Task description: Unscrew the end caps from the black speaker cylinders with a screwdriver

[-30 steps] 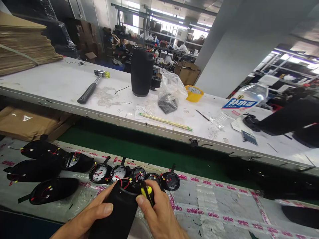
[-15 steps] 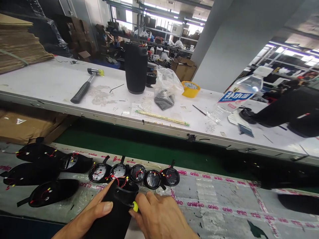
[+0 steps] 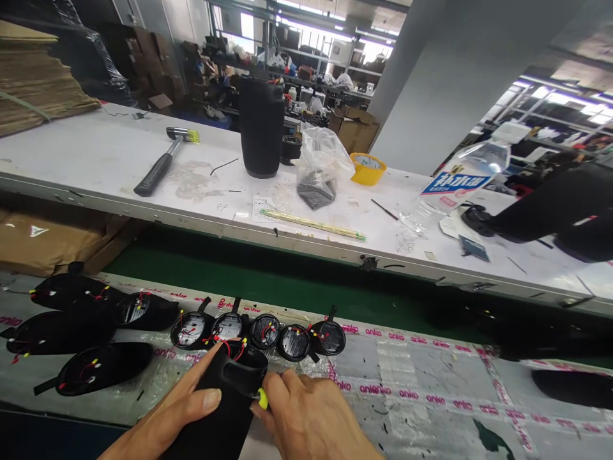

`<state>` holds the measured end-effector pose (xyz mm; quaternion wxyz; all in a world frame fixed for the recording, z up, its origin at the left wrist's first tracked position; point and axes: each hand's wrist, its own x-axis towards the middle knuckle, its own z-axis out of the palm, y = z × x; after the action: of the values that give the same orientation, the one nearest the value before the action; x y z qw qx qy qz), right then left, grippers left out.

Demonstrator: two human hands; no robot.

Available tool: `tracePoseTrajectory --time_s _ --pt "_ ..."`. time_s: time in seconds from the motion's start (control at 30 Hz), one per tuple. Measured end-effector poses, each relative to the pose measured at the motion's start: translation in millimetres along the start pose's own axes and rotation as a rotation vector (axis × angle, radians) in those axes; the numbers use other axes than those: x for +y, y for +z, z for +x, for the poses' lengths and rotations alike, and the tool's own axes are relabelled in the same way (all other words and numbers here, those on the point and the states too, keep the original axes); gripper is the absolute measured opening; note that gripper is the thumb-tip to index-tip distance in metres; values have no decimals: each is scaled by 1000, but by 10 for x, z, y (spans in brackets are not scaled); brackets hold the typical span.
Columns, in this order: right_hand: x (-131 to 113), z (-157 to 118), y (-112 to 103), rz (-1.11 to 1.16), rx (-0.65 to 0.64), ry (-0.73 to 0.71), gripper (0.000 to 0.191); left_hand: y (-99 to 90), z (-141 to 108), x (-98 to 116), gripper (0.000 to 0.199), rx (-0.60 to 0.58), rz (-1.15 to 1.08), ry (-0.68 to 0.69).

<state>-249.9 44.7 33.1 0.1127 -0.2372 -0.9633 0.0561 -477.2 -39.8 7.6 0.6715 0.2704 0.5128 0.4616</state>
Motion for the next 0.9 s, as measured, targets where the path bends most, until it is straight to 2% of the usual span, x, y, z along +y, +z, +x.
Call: tracePoseTrajectory --time_s 0.07,0.17,0.23,0.33,0.4,0.47,0.53,0.6,0.67,0.77,0.9 --pt "-1 11 -29 -14 -32 -7 16 10 3 -5 78 4 13 19" --pt "-15 29 -60 -96 -82 -26 29 27 -6 -43 85 -9 11 -20" --pt "-30 34 -57 -173 -131 -35 31 33 -23 -76 93 71 68 -53" --pt "-42 29 -27 -211 -196 -47 22 36 -46 -97 97 227 189 -33" --pt "-34 20 -16 -105 -103 -36 14 46 -42 -87 96 201 144 0" --pt "-17 13 -26 83 69 6 25 67 -24 -74 93 125 1 -6" --pt "3 10 -50 223 185 86 33 93 1 -69 93 77 -130 -51" --pt "13 11 -71 249 186 145 33 112 24 -74 94 70 -183 -87" --pt "8 13 -73 181 146 152 35 116 41 -84 99 91 -164 -81" --pt "-14 20 -46 92 100 99 39 96 54 -95 101 114 -51 -50" --pt "-23 47 -16 26 61 71 29 75 52 -82 93 117 134 30"
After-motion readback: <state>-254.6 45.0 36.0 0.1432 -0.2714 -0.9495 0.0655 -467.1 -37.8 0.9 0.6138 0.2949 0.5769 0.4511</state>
